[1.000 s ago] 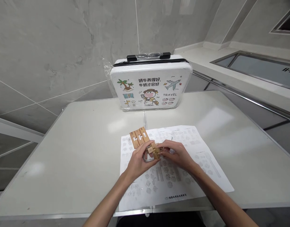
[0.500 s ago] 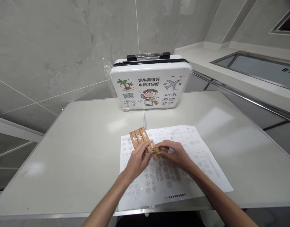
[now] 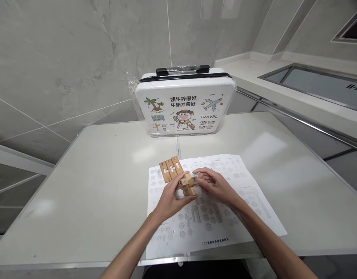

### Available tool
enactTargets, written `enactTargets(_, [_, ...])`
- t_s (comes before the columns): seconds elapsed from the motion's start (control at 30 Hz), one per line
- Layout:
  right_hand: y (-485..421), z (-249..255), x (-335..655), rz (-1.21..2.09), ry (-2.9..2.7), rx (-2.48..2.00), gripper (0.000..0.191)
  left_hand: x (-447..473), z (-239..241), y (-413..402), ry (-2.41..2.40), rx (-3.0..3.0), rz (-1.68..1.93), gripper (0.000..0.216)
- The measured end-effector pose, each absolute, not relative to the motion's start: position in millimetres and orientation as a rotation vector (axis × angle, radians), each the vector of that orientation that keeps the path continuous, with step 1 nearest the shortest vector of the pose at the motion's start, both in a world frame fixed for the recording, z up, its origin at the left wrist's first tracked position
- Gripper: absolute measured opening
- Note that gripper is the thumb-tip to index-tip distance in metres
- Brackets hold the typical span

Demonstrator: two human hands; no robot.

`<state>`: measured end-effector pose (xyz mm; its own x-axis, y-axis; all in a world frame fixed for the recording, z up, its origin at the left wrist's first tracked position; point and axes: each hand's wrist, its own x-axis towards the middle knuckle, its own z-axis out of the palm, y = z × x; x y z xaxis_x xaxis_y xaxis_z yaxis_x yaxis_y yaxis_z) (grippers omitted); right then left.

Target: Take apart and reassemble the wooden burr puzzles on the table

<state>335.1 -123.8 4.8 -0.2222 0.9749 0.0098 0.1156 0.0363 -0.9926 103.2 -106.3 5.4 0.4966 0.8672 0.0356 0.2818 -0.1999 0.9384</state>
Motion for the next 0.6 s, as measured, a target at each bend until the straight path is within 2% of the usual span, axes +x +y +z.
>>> enactTargets(0.17, [-125,9,334,1.436,-1.560,-1.115,0.033,103,7,-105,0.917,1.647,0.767,0.072])
enactTargets(0.33, [-124,5,338,1.676,-1.505,-0.962,0.049,103,13,-104,0.838,1.759,0.704,0.072])
enactTargets(0.43, [-123,1,339,1.812,-1.413,-0.903,0.051,103,15,-104,0.837,1.832,0.692,0.075])
enactTargets(0.53, [-120,-1,339,1.794,-1.279,-0.949,0.048,102,11,-103,0.903,1.875,0.765,0.080])
enactTargets(0.6, [-118,-1,339,1.748,-1.127,-0.976,0.045,102,7,-102,0.962,1.933,0.852,0.076])
